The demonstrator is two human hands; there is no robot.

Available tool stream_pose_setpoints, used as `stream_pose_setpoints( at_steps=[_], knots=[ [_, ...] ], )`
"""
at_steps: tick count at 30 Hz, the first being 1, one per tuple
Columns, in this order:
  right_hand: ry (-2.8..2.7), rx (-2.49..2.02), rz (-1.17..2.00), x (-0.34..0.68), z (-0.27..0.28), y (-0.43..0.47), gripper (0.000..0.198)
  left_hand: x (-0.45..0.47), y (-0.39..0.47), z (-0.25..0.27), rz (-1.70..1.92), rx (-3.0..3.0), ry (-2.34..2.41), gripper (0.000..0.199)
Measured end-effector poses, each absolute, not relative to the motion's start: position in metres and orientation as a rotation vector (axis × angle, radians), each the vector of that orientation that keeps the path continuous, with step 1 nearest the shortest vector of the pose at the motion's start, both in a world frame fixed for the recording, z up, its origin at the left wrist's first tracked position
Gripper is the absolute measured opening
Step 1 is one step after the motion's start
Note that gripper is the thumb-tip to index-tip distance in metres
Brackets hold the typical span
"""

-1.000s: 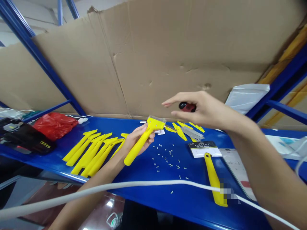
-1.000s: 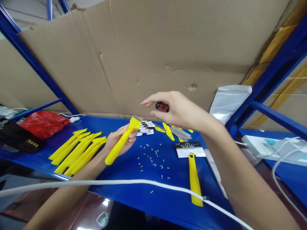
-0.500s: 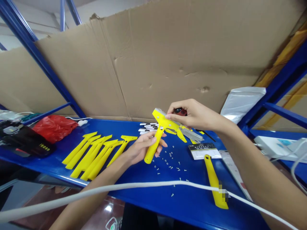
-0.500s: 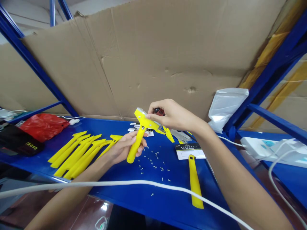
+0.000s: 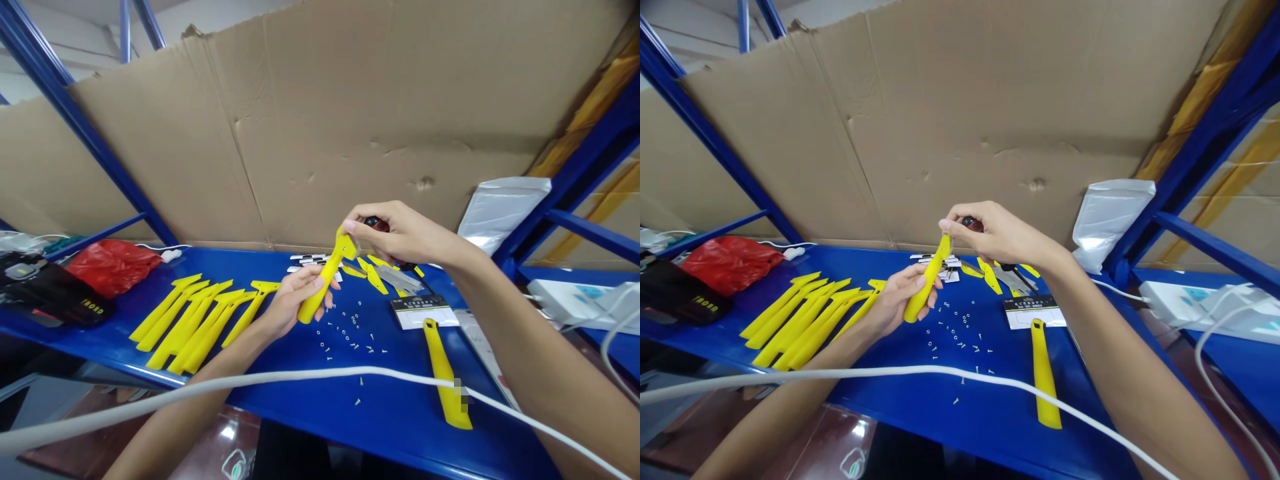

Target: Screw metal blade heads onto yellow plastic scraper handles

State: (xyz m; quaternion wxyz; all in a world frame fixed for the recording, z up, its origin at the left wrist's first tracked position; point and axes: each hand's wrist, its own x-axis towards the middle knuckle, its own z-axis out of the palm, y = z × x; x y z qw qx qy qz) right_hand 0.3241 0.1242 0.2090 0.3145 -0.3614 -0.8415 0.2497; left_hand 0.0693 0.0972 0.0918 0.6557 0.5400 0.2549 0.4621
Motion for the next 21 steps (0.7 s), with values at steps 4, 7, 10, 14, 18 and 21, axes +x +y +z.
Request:
stream_pose_setpoints(
  at_steps=[4,7,10,14,18,21],
  knots=[
    [-2.325,-0.890,0.507,0.330,0.212,0.126,0.041,0.064,0.100,0.093,0.887,1.127,0.482,0.038],
    [-2.408,-0.870,0.536,0.335,0.215,0.127,0.041,0.060,0.102,0.094,0.689,1.059,0.405,0.037],
    [-2.425,-0.933,0.704,0.337,0.217,0.124,0.036,0.058,0.104,0.093,0.585,1.005,0.356,0.034],
    [-2.383,-1.037,0.887,0.335,0.217,0.119,0.027,0.059,0.105,0.088,0.549,0.995,0.321,0.035],
    [-2.442,-0.974,0.966,0.337,0.217,0.120,0.029,0.064,0.103,0.081,0.616,1.022,0.332,0.035],
    [-2.445,-0.945,0.910,0.340,0.220,0.119,0.030,0.066,0.109,0.079,0.780,1.124,0.452,0.033]
  ],
)
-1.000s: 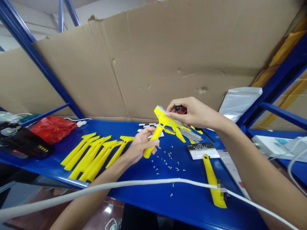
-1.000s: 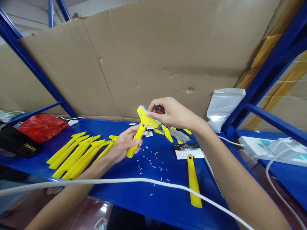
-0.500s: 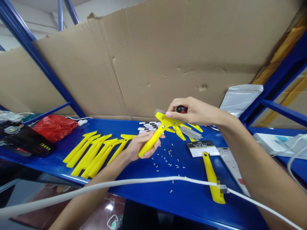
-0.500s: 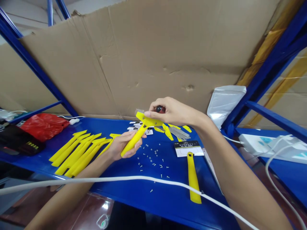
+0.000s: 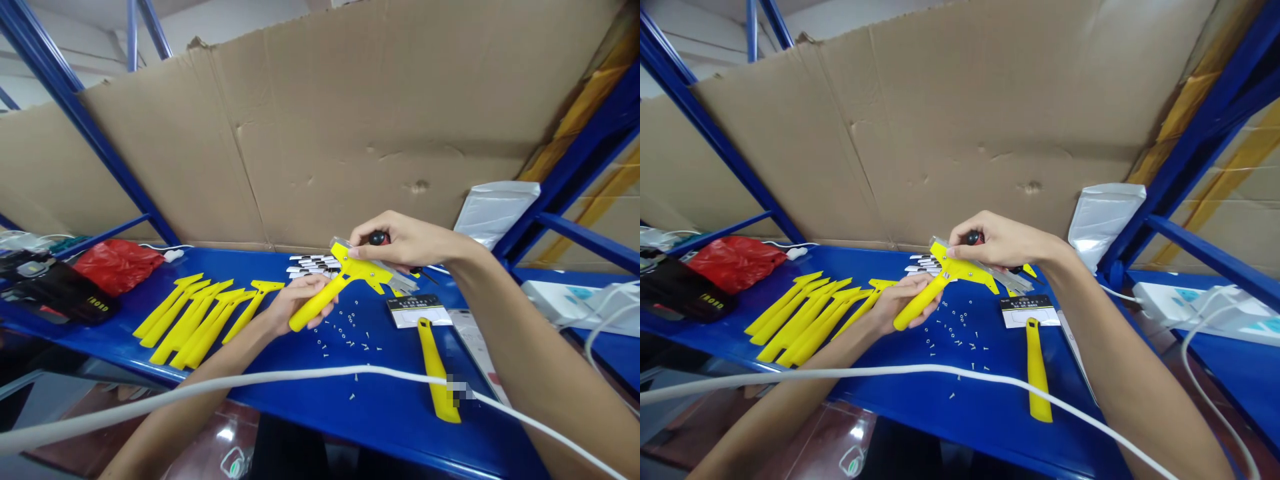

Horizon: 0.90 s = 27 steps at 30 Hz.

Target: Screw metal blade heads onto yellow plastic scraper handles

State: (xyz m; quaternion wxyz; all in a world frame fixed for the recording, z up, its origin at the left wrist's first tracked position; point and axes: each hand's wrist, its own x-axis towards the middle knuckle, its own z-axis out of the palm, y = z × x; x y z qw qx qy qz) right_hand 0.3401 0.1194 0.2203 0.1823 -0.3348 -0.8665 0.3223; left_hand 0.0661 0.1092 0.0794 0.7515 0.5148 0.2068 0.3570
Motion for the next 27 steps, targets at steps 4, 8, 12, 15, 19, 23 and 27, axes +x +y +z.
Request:
stream_pose_setpoints(
  at_steps=[4,8,12,15,19,23,27],
  knots=[
    [-2.265,-1.069,0.645,0.350,0.231,0.111,0.031,0.053,0.150,0.091,1.072,1.531,0.818,0.039],
    [-2.095,-1.101,0.359,0.369,0.243,0.103,0.029,0.029,0.210,0.103,0.804,2.051,1.634,0.036],
    [-1.966,-1.068,0.243,0.388,0.250,0.097,0.027,0.019,0.246,0.096,0.614,2.020,1.849,0.037],
    [-1.919,-1.039,0.186,0.396,0.254,0.091,0.024,0.020,0.256,0.087,0.545,2.023,1.935,0.042],
    [-1.908,-1.012,0.137,0.400,0.258,0.087,0.022,0.019,0.261,0.082,0.512,2.034,1.971,0.038],
    [-1.904,-1.013,0.158,0.401,0.258,0.088,0.021,0.010,0.255,0.088,0.572,2.075,1.916,0.032],
    [-1.871,-1.013,0.151,0.400,0.256,0.091,0.022,0.002,0.237,0.098,0.791,2.134,1.806,0.029]
  ],
)
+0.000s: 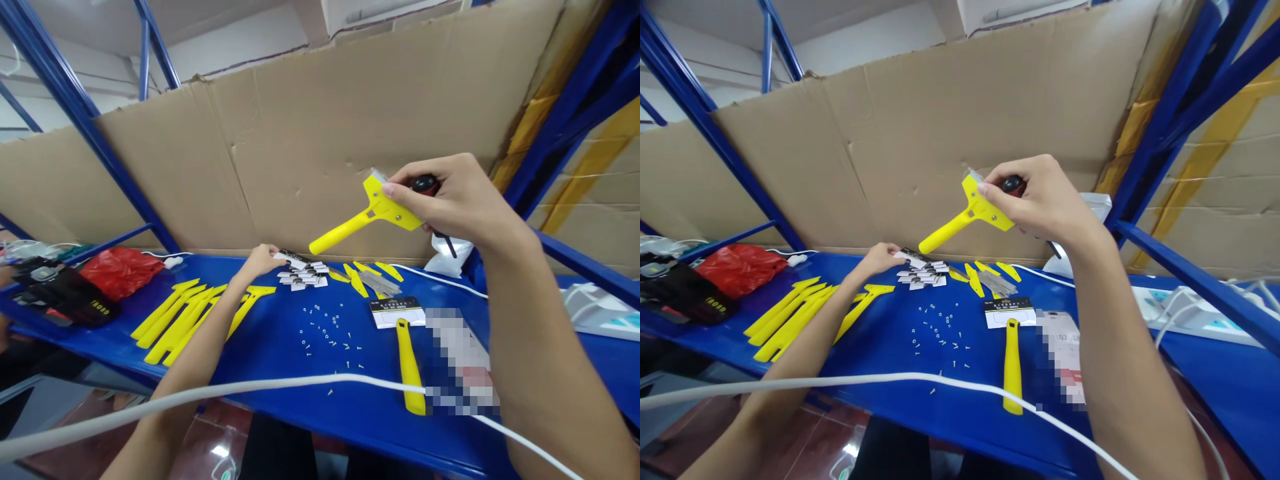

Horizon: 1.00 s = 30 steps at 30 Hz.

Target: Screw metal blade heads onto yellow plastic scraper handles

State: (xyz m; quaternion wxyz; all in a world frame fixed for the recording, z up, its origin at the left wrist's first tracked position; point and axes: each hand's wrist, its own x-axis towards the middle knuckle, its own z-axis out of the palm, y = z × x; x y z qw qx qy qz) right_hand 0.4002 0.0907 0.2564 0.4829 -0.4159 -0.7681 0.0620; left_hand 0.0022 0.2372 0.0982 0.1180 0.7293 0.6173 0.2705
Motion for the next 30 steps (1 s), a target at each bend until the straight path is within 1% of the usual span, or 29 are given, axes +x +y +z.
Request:
stream_pose_setpoints(
  at_steps=[3,5,8,10,13,15,17,22,26,30],
  knots=[
    [-1.834,-1.026,0.121,0.397,0.256,0.092,0.023,0.004,0.219,0.100,0.984,2.171,1.651,0.052],
    [-1.806,-1.028,0.091,0.396,0.255,0.093,0.024,0.009,0.207,0.097,1.199,2.180,1.424,0.055],
    [-1.739,-0.991,0.020,0.396,0.253,0.096,0.020,0.015,0.190,0.090,1.497,2.212,1.126,0.046],
    [-1.701,-0.966,-0.002,0.396,0.253,0.096,0.019,0.018,0.182,0.087,1.580,2.369,1.025,0.030],
    [-1.705,-0.990,0.035,0.396,0.253,0.093,0.022,0.018,0.175,0.088,1.584,2.659,0.819,0.003],
    [-1.743,-1.027,0.064,0.395,0.253,0.090,0.024,0.019,0.171,0.090,1.609,2.754,0.700,0.012],
    [-1.780,-1.053,0.080,0.393,0.253,0.087,0.025,0.020,0.168,0.092,1.659,2.778,0.641,0.015],
    [-1.856,-1.020,-0.009,0.388,0.254,0.084,0.025,0.025,0.158,0.096,1.694,2.677,0.688,0.003],
    [-1.944,-1.016,-0.049,0.386,0.256,0.083,0.029,0.033,0.150,0.100,1.788,2.523,0.748,0.016],
    [-2.020,-1.016,0.016,0.383,0.256,0.085,0.031,0.040,0.144,0.101,1.742,2.388,0.781,0.022]
  ],
)
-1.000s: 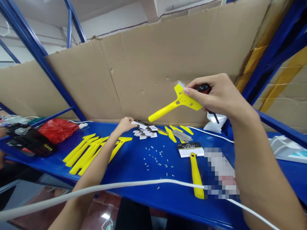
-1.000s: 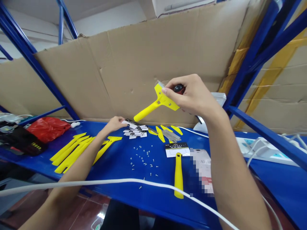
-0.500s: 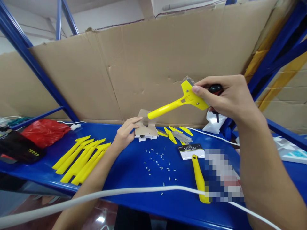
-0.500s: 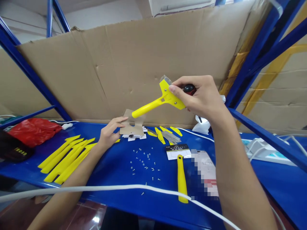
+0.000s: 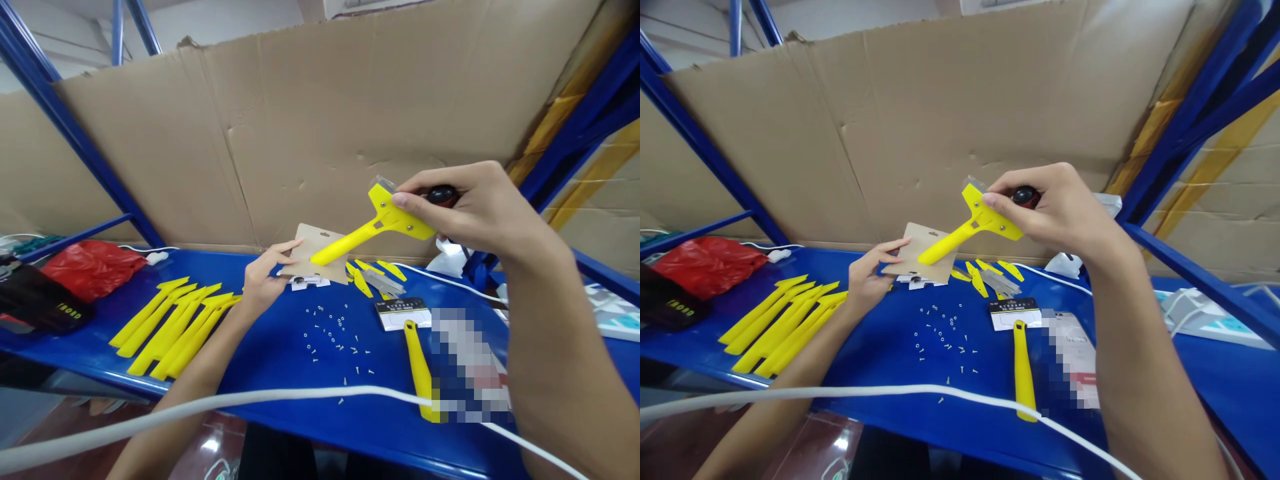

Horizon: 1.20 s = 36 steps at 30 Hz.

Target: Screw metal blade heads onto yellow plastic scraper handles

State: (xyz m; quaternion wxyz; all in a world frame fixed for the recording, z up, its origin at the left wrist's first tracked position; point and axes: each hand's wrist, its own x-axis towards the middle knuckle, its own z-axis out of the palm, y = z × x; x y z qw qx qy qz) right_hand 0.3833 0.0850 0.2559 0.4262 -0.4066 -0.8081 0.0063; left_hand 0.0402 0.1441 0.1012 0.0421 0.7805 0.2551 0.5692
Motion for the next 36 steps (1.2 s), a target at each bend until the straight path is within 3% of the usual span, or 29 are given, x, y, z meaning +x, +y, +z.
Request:
stream_pose_setpoints(
  at_steps=[9,13,19,26,30,36],
  knots=[
    [-2.107,-1.121,0.454,0.371,0.241,0.105,0.032,0.072,0.118,0.101,1.598,1.957,0.672,0.017],
    [-2.178,-1.097,0.655,0.353,0.231,0.112,0.034,0.089,0.108,0.098,1.652,1.826,0.614,0.025],
    [-2.264,-0.937,0.739,0.337,0.223,0.118,0.037,0.099,0.106,0.093,1.595,1.489,0.566,0.050],
    [-2.198,-0.983,0.834,0.335,0.221,0.118,0.025,0.100,0.092,0.106,0.932,1.198,0.572,0.060],
    [-2.198,-0.980,0.829,0.332,0.218,0.121,0.022,0.100,0.086,0.107,0.931,1.217,0.625,0.058],
    [-2.124,-1.131,0.714,0.338,0.221,0.119,0.042,0.102,0.088,0.105,1.026,1.171,0.681,0.055]
  ],
)
